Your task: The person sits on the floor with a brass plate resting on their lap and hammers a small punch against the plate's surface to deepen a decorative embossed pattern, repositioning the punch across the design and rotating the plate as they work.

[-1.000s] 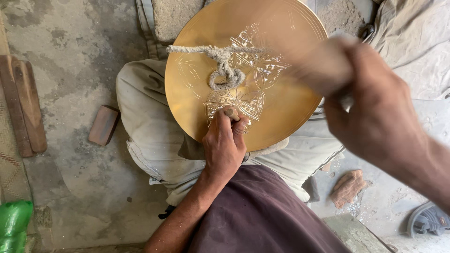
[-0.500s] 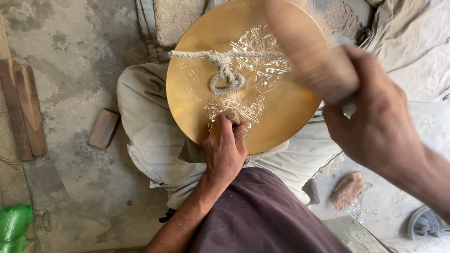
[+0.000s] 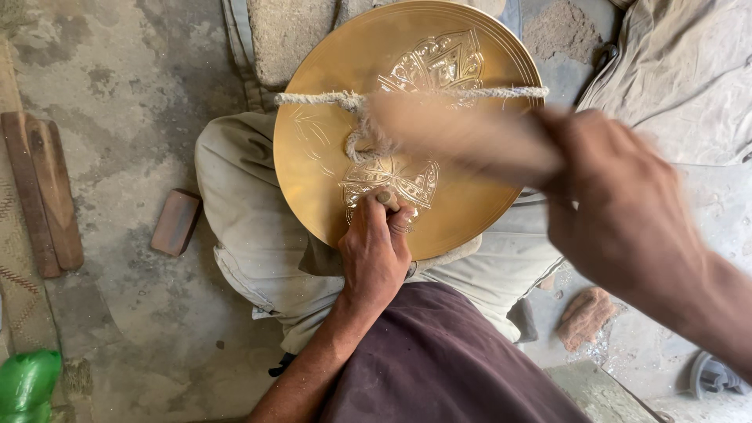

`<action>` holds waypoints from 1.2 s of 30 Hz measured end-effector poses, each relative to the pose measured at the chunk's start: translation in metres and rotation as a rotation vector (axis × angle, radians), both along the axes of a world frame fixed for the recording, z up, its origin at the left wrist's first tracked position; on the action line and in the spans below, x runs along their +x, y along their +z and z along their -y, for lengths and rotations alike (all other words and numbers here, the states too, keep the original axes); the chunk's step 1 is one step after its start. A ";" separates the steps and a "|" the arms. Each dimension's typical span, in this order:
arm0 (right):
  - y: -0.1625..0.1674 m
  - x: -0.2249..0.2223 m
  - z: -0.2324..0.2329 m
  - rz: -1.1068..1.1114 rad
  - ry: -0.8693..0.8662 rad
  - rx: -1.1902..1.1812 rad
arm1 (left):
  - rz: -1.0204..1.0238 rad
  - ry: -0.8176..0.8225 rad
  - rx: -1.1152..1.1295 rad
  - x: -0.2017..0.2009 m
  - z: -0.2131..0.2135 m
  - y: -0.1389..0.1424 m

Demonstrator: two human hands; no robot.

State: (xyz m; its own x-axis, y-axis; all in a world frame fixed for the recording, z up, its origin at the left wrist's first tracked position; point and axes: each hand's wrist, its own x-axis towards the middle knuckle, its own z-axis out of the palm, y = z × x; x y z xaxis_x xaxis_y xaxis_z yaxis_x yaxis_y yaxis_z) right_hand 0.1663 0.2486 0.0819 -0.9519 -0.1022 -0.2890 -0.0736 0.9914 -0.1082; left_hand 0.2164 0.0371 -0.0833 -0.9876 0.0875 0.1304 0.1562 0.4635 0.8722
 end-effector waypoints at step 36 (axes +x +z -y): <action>-0.013 0.072 -0.021 -0.175 -0.006 0.099 | 0.074 -0.081 0.237 -0.005 0.022 0.018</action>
